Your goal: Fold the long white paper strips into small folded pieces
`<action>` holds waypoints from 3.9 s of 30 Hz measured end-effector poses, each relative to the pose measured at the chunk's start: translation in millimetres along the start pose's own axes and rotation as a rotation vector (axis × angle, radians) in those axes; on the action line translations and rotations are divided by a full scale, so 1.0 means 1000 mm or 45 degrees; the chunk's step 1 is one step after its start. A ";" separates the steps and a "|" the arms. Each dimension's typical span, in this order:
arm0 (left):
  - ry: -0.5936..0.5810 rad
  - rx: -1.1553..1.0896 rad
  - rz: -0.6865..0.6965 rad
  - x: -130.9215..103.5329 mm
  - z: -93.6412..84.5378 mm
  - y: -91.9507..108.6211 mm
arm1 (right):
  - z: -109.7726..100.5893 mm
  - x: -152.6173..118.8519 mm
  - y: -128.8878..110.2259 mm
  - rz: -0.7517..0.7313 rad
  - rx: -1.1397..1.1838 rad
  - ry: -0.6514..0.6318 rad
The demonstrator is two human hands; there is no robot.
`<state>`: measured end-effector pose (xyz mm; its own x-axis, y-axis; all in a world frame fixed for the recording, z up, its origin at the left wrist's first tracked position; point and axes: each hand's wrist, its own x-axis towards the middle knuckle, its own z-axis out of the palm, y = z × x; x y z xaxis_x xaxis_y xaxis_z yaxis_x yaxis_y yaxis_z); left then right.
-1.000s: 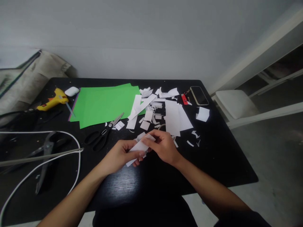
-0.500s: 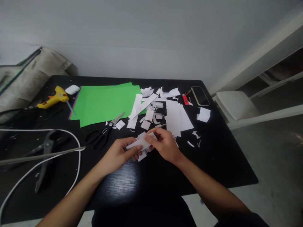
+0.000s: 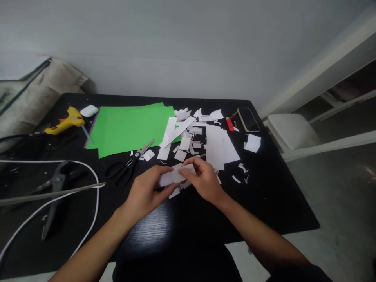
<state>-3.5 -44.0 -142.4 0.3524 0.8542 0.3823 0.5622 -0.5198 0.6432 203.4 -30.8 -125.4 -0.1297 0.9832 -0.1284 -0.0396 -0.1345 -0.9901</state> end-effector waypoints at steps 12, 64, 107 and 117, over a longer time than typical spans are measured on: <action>-0.060 -0.031 0.175 0.002 0.000 -0.005 | -0.003 0.001 -0.002 0.186 -0.040 -0.151; 0.192 -0.781 -0.597 0.012 -0.009 0.002 | 0.004 0.000 0.006 0.013 0.117 -0.006; 0.049 -0.866 -0.487 0.012 -0.001 0.012 | 0.007 -0.005 0.010 -0.147 0.102 -0.025; 0.153 -0.574 -0.267 0.007 -0.003 -0.004 | 0.000 -0.004 0.003 -0.352 -0.360 -0.120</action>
<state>-5.4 -35.5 -140.5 0.1634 0.9486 0.2712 0.2238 -0.3033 0.9262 203.9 -35.0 -128.2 -0.2428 0.9603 0.1375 0.1868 0.1854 -0.9647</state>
